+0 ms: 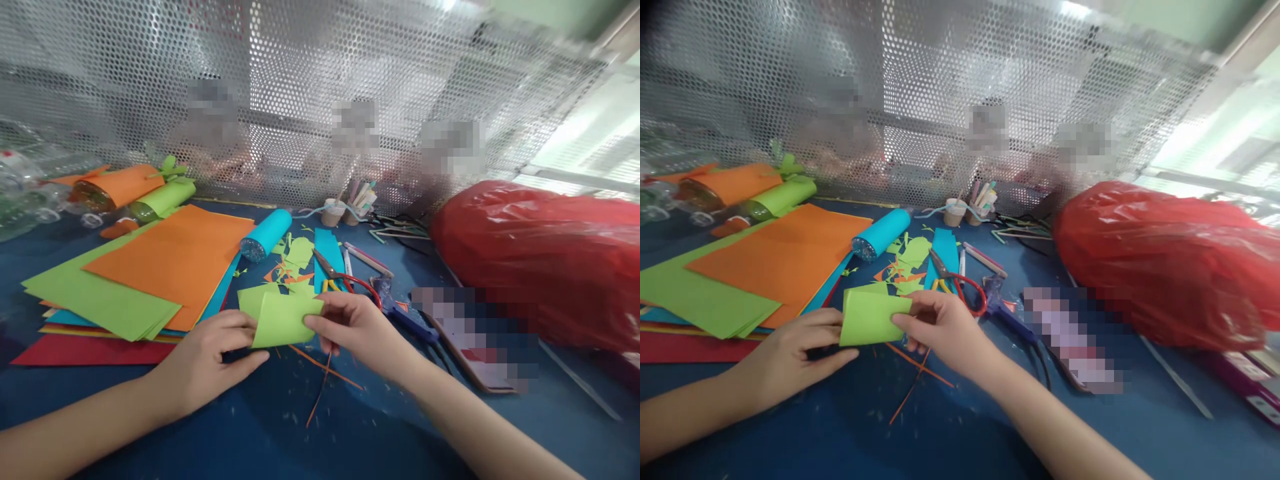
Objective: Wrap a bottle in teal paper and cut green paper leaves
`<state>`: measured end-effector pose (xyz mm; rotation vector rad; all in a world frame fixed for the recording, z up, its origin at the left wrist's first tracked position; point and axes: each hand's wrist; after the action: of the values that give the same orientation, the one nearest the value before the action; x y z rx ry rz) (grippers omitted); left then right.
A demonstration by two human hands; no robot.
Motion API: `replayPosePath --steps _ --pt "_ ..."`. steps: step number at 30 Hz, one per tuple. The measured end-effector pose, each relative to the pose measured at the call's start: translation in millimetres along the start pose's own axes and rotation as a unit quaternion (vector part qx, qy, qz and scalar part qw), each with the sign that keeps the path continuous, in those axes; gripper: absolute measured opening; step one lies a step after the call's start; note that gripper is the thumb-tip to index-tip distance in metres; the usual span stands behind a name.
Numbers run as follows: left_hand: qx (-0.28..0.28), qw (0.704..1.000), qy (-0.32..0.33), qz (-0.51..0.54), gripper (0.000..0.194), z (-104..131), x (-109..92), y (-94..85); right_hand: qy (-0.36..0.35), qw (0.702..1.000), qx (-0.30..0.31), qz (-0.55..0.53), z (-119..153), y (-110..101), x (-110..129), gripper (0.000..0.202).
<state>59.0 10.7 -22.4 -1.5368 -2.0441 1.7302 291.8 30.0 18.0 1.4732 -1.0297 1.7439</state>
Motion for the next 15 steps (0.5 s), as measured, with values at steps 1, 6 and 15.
replayPosePath --steps 1,6,15 --pt "0.0 1.0 -0.012 -0.002 0.024 0 1 0.1 -0.001 1.0 -0.005 -0.029 -1 0 -1 0.027" --pt "-0.01 0.995 -0.101 -0.011 0.023 6 3 -5.9 -0.102 0.991 0.044 -0.07 8 -2 13 0.01" --pt "-0.015 0.998 -0.043 -0.039 0.04 6 5 -11.2 -0.054 0.955 0.272 0.109 18 -5 26 0.015"
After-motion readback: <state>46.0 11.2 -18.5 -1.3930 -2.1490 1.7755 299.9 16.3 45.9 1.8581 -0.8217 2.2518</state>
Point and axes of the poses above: each hand's wrist, its own z-axis away from the middle knuckle, its own y-axis out of the palm, x = y × z, and after that the axes turned 6 degrees about x, right-handed
